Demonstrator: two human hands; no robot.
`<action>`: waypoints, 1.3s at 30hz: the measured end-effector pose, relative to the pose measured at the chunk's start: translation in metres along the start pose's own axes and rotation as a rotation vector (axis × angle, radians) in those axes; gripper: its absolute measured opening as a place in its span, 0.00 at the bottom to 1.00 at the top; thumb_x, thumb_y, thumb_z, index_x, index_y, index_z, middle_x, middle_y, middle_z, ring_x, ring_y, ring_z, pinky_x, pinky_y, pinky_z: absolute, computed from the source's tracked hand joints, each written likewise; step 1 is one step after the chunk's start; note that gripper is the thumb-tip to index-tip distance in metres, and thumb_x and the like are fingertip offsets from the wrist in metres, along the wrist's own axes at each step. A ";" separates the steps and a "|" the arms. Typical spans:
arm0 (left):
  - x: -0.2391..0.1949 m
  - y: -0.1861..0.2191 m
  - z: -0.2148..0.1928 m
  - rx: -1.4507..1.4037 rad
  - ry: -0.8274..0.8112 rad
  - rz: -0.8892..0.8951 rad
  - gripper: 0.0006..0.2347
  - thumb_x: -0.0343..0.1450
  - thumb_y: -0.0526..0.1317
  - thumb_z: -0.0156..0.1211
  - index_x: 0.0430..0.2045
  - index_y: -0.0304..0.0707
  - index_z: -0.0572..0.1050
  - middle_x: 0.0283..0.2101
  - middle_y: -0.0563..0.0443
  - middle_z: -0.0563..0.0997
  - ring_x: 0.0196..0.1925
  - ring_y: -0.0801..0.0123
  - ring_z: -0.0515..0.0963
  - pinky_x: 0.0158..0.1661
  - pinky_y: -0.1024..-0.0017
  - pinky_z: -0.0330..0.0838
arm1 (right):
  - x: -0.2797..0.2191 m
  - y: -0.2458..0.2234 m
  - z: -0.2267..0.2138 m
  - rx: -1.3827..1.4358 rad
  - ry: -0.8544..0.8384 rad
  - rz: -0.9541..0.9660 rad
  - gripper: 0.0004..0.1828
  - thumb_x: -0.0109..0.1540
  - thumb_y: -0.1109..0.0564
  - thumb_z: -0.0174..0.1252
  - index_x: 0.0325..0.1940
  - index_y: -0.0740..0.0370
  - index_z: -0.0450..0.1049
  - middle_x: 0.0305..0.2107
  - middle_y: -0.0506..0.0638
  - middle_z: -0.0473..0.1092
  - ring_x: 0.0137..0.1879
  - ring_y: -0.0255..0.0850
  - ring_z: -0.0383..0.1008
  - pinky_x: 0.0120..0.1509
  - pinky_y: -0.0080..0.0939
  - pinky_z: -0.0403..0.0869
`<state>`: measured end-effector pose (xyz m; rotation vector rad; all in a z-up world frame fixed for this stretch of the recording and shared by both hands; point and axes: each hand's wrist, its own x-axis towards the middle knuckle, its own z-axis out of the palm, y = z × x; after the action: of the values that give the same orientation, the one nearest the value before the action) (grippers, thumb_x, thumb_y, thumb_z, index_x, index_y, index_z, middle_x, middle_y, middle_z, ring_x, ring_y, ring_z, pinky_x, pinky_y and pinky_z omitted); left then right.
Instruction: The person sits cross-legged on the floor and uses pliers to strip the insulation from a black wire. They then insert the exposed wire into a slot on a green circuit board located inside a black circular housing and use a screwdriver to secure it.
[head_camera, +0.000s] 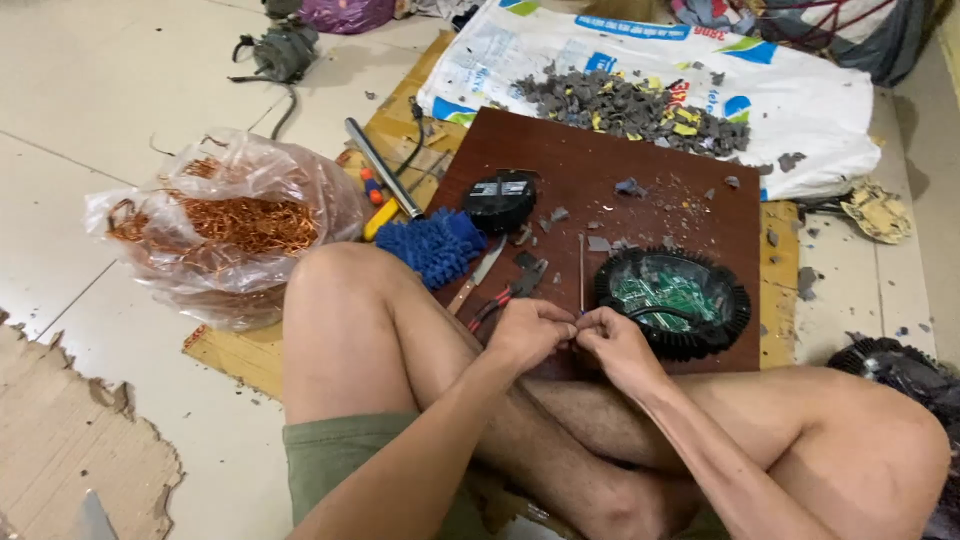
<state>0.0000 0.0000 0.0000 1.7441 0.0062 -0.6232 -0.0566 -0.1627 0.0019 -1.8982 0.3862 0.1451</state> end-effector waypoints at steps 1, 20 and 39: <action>-0.001 0.001 0.000 -0.002 0.009 0.003 0.14 0.63 0.34 0.69 0.42 0.36 0.86 0.35 0.38 0.88 0.33 0.67 0.88 0.36 0.76 0.85 | -0.003 -0.005 -0.001 -0.001 -0.006 -0.008 0.17 0.57 0.60 0.62 0.50 0.69 0.81 0.27 0.56 0.75 0.34 0.43 0.73 0.40 0.44 0.73; -0.010 0.021 -0.007 -0.192 0.027 -0.108 0.13 0.65 0.37 0.57 0.41 0.35 0.84 0.34 0.42 0.86 0.29 0.67 0.88 0.34 0.74 0.83 | -0.035 -0.051 -0.010 0.483 -0.130 0.256 0.08 0.64 0.64 0.46 0.43 0.64 0.70 0.33 0.54 0.62 0.33 0.39 0.59 0.35 0.37 0.59; 0.009 0.005 0.000 -0.076 -0.018 -0.182 0.16 0.65 0.37 0.58 0.45 0.40 0.84 0.38 0.45 0.88 0.31 0.68 0.88 0.30 0.75 0.81 | 0.025 -0.114 -0.139 1.086 0.188 -0.005 0.24 0.74 0.50 0.44 0.68 0.69 0.52 0.47 0.52 0.53 0.51 0.47 0.70 0.66 0.54 0.83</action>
<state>0.0094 -0.0048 0.0012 1.6758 0.1759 -0.7617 -0.0071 -0.2612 0.1455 -0.8368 0.4584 -0.2202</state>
